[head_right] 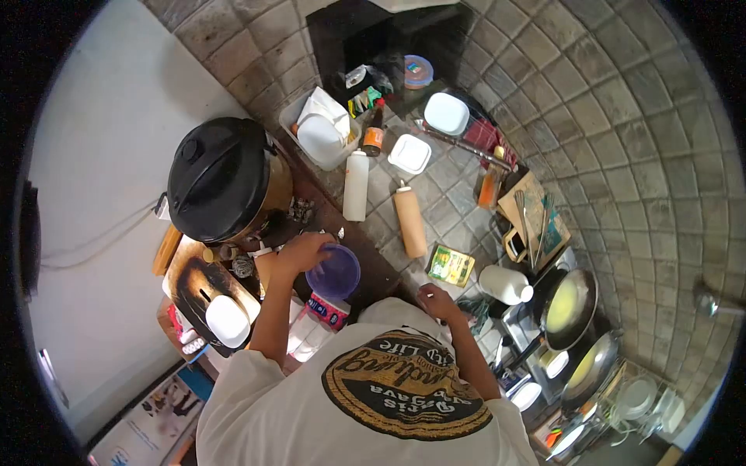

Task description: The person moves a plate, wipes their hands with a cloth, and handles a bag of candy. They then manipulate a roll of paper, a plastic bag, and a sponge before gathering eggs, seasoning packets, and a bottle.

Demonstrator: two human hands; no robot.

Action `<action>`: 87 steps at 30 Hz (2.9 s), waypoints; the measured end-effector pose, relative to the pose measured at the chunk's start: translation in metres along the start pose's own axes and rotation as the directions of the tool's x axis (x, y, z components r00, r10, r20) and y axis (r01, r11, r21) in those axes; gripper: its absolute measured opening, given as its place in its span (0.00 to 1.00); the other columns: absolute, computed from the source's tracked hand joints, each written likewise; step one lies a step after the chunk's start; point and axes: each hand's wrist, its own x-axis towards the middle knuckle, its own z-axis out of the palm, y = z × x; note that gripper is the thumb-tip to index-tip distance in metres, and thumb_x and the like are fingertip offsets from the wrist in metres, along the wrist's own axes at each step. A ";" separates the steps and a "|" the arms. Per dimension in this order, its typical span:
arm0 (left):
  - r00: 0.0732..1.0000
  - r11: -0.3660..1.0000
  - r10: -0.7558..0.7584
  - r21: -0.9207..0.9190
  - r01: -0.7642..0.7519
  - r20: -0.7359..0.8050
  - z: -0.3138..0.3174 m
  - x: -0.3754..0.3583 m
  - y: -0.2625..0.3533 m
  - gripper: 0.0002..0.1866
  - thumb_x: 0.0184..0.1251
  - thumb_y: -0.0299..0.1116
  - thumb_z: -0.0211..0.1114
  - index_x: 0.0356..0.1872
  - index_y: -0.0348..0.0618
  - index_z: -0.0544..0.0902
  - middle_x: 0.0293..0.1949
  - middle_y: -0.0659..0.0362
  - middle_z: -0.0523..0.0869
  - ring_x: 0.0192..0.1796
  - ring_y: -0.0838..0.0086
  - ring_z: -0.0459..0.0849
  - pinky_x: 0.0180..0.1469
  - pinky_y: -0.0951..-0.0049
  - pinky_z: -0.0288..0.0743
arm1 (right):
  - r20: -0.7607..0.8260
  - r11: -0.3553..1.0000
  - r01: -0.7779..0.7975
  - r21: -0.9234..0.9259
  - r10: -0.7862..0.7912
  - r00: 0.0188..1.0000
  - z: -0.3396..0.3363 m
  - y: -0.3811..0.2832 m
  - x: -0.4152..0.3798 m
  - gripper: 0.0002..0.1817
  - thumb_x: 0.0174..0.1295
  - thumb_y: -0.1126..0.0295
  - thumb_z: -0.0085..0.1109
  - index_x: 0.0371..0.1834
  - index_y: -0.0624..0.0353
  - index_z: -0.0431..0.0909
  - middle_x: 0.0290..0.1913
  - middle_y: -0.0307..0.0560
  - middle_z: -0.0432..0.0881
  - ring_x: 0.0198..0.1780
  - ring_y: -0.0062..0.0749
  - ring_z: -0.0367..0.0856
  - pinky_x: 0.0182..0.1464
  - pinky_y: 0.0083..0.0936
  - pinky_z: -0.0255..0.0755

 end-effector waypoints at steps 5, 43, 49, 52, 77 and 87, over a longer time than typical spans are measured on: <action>0.987 0.997 0.053 -0.045 -0.061 -0.150 -0.008 0.000 -0.003 0.16 0.49 0.37 0.63 0.40 0.46 0.76 0.38 0.53 0.79 0.42 0.59 0.78 0.43 0.63 0.71 | 0.032 0.994 -0.036 -0.108 0.040 0.999 -0.020 -0.004 0.011 0.17 0.59 0.60 0.52 0.42 0.63 0.74 0.39 0.47 0.79 0.39 0.30 0.77 0.44 0.25 0.70; 0.734 -0.552 -0.678 -0.626 -0.551 -0.049 -0.102 0.453 -0.063 0.12 0.59 0.33 0.50 0.42 0.42 0.75 0.37 0.60 0.79 0.40 0.72 0.78 0.41 0.72 0.74 | -0.006 0.779 -0.210 0.591 0.264 0.964 -0.072 0.029 -0.016 0.22 0.62 0.55 0.48 0.50 0.62 0.70 0.44 0.42 0.74 0.45 0.23 0.68 0.48 0.21 0.63; 0.681 -0.512 -0.732 -0.635 -0.578 -0.030 -0.111 0.481 -0.062 0.12 0.58 0.34 0.53 0.41 0.42 0.75 0.38 0.60 0.79 0.40 0.71 0.78 0.41 0.73 0.74 | 0.014 0.784 -0.236 0.574 0.279 0.960 -0.060 0.052 -0.020 0.22 0.62 0.55 0.49 0.51 0.62 0.69 0.44 0.43 0.75 0.45 0.25 0.69 0.49 0.24 0.63; 0.655 -0.499 -0.755 -0.615 -0.610 -0.037 -0.111 0.478 -0.052 0.12 0.57 0.35 0.54 0.41 0.42 0.75 0.38 0.60 0.79 0.40 0.71 0.78 0.41 0.73 0.74 | 0.012 0.730 -0.281 0.623 0.350 0.937 -0.062 0.050 -0.020 0.24 0.60 0.54 0.50 0.52 0.61 0.69 0.45 0.47 0.75 0.46 0.30 0.71 0.49 0.27 0.64; 0.671 -0.168 -0.694 -0.848 -0.502 -0.260 0.063 0.312 0.128 0.22 0.53 0.33 0.65 0.50 0.44 0.71 0.45 0.64 0.77 0.44 0.76 0.77 0.43 0.73 0.72 | -0.010 0.829 -0.251 0.500 0.296 0.955 -0.062 0.050 -0.021 0.23 0.62 0.54 0.47 0.51 0.61 0.68 0.43 0.43 0.76 0.46 0.24 0.70 0.48 0.22 0.64; 0.986 0.248 0.027 -0.957 0.154 0.166 0.221 0.229 0.179 0.12 0.47 0.26 0.64 0.36 0.39 0.80 0.31 0.60 0.83 0.31 0.77 0.81 0.31 0.75 0.74 | -0.237 0.886 0.006 0.464 0.117 0.965 -0.068 0.035 -0.047 0.20 0.63 0.57 0.47 0.50 0.60 0.69 0.33 0.42 0.75 0.35 0.21 0.69 0.37 0.19 0.65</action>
